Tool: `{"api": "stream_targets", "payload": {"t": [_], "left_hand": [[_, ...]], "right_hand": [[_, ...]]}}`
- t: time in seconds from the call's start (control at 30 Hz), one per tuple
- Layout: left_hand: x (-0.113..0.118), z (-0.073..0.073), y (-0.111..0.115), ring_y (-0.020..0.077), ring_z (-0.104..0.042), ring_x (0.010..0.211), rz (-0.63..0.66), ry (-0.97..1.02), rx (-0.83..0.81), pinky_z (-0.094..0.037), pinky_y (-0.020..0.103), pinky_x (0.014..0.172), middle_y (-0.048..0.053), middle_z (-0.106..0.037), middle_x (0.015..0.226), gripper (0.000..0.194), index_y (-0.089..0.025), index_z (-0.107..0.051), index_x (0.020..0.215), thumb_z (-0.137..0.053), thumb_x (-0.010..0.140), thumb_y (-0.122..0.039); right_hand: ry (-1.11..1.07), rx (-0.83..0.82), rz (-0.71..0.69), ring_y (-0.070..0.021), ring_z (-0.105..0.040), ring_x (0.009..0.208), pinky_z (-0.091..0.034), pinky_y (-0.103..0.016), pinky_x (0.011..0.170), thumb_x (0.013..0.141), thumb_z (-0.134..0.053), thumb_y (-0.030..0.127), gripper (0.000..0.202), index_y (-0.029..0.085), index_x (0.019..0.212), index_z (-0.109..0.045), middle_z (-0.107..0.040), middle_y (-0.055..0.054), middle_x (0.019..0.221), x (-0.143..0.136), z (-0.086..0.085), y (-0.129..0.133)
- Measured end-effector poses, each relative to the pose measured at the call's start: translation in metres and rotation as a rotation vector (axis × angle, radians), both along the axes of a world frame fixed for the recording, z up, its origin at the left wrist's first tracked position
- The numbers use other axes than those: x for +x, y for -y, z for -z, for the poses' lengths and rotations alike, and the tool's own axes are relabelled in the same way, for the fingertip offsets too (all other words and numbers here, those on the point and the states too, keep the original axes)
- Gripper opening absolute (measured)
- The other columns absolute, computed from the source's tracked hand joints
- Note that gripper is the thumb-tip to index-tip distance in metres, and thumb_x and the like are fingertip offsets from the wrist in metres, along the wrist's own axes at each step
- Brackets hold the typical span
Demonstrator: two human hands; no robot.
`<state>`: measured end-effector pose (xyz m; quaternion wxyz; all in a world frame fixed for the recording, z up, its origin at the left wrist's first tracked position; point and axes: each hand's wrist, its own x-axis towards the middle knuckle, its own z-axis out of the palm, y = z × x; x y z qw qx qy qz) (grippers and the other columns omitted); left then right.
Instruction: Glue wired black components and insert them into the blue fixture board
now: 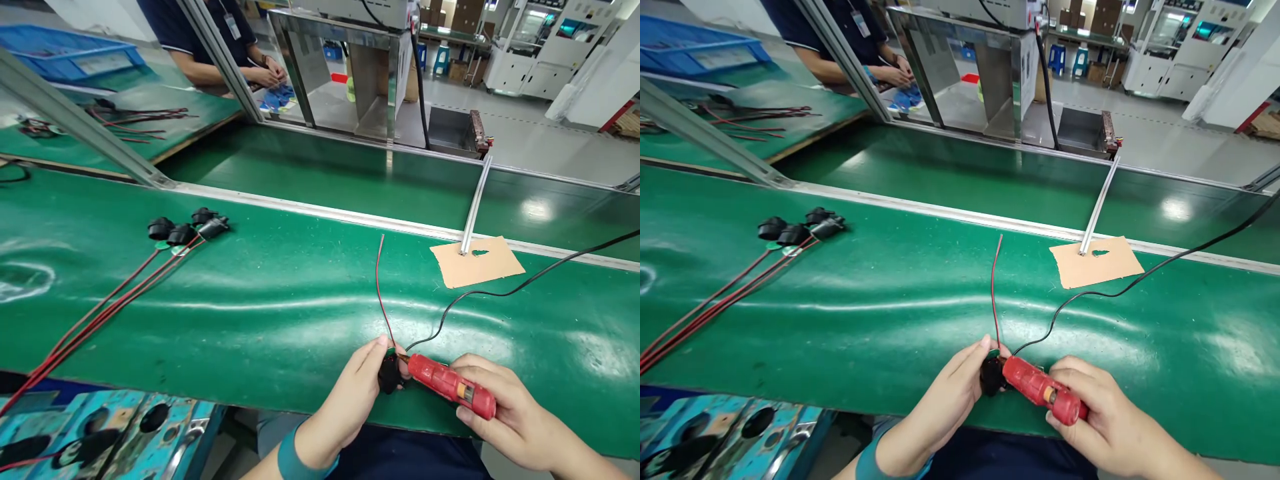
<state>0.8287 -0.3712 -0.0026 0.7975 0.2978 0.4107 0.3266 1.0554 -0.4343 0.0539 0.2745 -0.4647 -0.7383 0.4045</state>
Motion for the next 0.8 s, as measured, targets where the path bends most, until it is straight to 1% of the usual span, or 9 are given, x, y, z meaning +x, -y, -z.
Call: {"api": "stream_targets", "payload": {"t": [0.13, 0.33, 0.4, 0.43, 0.5, 0.57, 0.63, 0.7, 0.8], "left_hand": [[0.0, 0.0, -0.001, 0.0166, -0.057, 0.068, -0.024, 0.0, -0.024, -0.045, 0.027, 0.066, 0.003, -0.068, 0.074, 0.048, -0.017, -0.07, 0.082, -0.058, 0.091, -0.063], [-0.003, 0.005, -0.004, 0.0203, -0.063, 0.067, -0.045, -0.02, -0.042, -0.049, 0.031, 0.062, 0.004, -0.068, 0.068, 0.053, -0.016, -0.067, 0.084, -0.06, 0.087, -0.068], [-0.007, 0.007, -0.004, 0.0206, -0.064, 0.068, -0.066, -0.035, -0.067, -0.05, 0.031, 0.061, 0.005, -0.068, 0.068, 0.054, -0.015, -0.067, 0.084, -0.063, 0.084, -0.069], [-0.01, 0.008, -0.004, 0.0209, -0.064, 0.068, -0.083, -0.039, -0.081, -0.05, 0.031, 0.061, 0.005, -0.069, 0.069, 0.054, -0.015, -0.067, 0.084, -0.064, 0.083, -0.07], [-0.017, 0.009, -0.005, 0.0214, -0.065, 0.07, -0.113, -0.043, -0.118, -0.051, 0.031, 0.061, 0.006, -0.07, 0.07, 0.055, -0.016, -0.067, 0.084, -0.065, 0.082, -0.07], [-0.022, 0.008, -0.006, 0.0214, -0.065, 0.071, -0.127, -0.043, -0.149, -0.053, 0.031, 0.062, 0.005, -0.07, 0.071, 0.052, -0.016, -0.067, 0.085, -0.068, 0.081, -0.068], [-0.025, 0.005, -0.007, 0.0209, -0.064, 0.072, -0.134, -0.042, -0.159, -0.054, 0.031, 0.063, 0.005, -0.07, 0.073, 0.048, -0.017, -0.067, 0.086, -0.071, 0.081, -0.064], [-0.026, 0.001, -0.007, 0.0206, -0.064, 0.073, -0.152, -0.04, -0.154, -0.054, 0.031, 0.062, 0.004, -0.069, 0.074, 0.046, -0.017, -0.068, 0.085, -0.074, 0.079, -0.062], [-0.025, 0.0, -0.005, 0.0207, -0.064, 0.072, -0.18, -0.039, -0.16, -0.053, 0.03, 0.061, 0.004, -0.069, 0.074, 0.047, -0.016, -0.068, 0.084, -0.073, 0.08, -0.063]], "right_hand": [[-0.001, 0.025, -0.013, -0.0229, -0.063, 0.084, -0.055, -0.035, 0.072, 0.094, -0.056, 0.015, 0.024, 0.022, 0.117, -0.06, -0.064, -0.01, 0.098, -0.003, -0.001, -0.003], [0.0, 0.045, 0.02, -0.0232, -0.063, 0.086, -0.054, -0.036, 0.074, 0.095, -0.054, 0.017, 0.017, 0.022, 0.11, -0.061, -0.065, -0.009, 0.098, 0.003, 0.003, -0.001], [0.027, 0.076, 0.111, -0.0229, -0.063, 0.086, -0.054, -0.036, 0.076, 0.097, -0.055, 0.022, 0.012, 0.021, 0.105, -0.063, -0.065, -0.009, 0.097, 0.01, 0.008, -0.006], [0.042, 0.073, 0.204, -0.0224, -0.062, 0.083, -0.053, -0.036, 0.075, 0.097, -0.056, 0.027, 0.011, 0.021, 0.1, -0.064, -0.065, -0.008, 0.093, 0.014, 0.011, -0.012], [0.062, 0.019, 0.446, -0.0207, -0.06, 0.073, -0.052, -0.034, 0.07, 0.097, -0.056, 0.04, 0.023, 0.019, 0.093, -0.064, -0.062, -0.006, 0.082, 0.025, 0.016, -0.032], [0.064, -0.053, 0.649, -0.0189, -0.057, 0.064, -0.05, -0.032, 0.062, 0.098, -0.05, 0.052, 0.037, 0.017, 0.093, -0.063, -0.059, -0.003, 0.07, 0.039, 0.022, -0.059], [0.088, -0.099, 0.731, -0.0177, -0.055, 0.058, -0.048, -0.03, 0.058, 0.099, -0.042, 0.055, 0.044, 0.016, 0.094, -0.063, -0.058, -0.002, 0.063, 0.052, 0.025, -0.088], [0.151, -0.143, 0.754, -0.017, -0.054, 0.052, -0.045, -0.029, 0.053, 0.097, -0.044, 0.053, 0.043, 0.016, 0.087, -0.062, -0.057, -0.001, 0.057, 0.064, 0.025, -0.108], [0.301, -0.18, 0.768, -0.0184, -0.056, 0.051, -0.042, -0.029, 0.052, 0.09, -0.056, 0.046, 0.032, 0.018, 0.075, -0.06, -0.059, -0.002, 0.055, 0.075, 0.019, -0.113]]}}
